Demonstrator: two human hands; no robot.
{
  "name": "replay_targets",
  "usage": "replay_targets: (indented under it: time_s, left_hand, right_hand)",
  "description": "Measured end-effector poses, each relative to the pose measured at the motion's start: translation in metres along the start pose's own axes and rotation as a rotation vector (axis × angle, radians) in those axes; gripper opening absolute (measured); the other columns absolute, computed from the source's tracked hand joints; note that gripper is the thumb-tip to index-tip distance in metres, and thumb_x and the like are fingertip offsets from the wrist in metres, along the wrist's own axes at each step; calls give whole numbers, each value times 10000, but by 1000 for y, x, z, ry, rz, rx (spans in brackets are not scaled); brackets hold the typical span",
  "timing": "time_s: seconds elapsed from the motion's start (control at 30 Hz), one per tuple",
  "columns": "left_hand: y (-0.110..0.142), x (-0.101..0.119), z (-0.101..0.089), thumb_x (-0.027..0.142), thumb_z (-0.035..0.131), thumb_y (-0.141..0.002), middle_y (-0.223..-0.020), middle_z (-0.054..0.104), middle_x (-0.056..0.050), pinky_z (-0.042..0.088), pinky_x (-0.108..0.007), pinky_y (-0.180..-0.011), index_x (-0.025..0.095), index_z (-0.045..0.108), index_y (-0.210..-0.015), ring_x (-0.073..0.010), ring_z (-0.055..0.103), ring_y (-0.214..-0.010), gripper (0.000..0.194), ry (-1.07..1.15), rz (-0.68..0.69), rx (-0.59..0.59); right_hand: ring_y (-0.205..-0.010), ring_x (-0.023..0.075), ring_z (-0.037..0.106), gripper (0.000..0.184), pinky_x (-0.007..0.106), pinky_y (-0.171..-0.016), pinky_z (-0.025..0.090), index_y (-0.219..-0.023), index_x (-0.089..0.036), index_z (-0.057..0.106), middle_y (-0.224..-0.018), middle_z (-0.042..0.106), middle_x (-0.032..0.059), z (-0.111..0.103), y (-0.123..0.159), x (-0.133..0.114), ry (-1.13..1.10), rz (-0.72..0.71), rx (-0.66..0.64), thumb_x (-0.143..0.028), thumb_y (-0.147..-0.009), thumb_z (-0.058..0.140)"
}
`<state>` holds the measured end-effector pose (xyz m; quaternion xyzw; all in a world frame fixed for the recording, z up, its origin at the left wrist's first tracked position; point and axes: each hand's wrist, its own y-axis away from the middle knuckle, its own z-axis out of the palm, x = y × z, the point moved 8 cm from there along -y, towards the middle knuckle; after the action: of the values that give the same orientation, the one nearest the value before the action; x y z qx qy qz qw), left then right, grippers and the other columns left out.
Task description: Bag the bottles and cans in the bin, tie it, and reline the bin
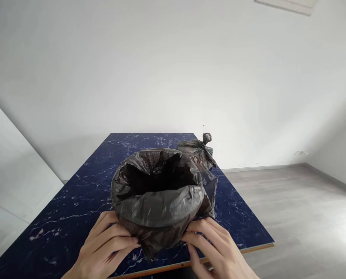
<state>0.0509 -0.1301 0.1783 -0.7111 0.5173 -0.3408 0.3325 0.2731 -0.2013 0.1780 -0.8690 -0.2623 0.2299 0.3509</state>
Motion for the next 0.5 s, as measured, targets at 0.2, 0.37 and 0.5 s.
replay_targets:
  time_s: [0.2, 0.37, 0.5]
  left_hand:
    - [22, -13, 7, 206, 710, -1036, -815, 743, 0, 543, -391, -840, 259, 688, -936, -208, 683, -805, 115, 56, -83, -187]
    - [27, -40, -21, 751, 629, -969, -1126, 641, -111, 603, -432, -822, 276, 659, -1115, -299, 658, -1059, 498, 186, -395, 209]
    - [23, -60, 4, 899, 787, -681, -1736, 324, -139, 542, -615, -1157, 400, 268, -1691, -465, 433, -1549, 1240, 359, -665, 175]
  right_hand:
    - [-731, 166, 723, 251, 259, -654, 582, -1100, -247, 683, -818, 724, 14, -50, -7, 16, -249, 148, 120, -78, -1023, 515]
    - [-1055, 244, 675, 272, 351, -844, 584, -1232, -224, 668, -1086, 689, 96, -75, -38, 12, -203, 105, 325, -94, -1005, 592]
    - [-1265, 304, 609, 290, 459, -1060, 529, -1294, -184, 652, -1221, 698, 130, -36, -68, -1, -103, -98, -30, -232, -1014, 711]
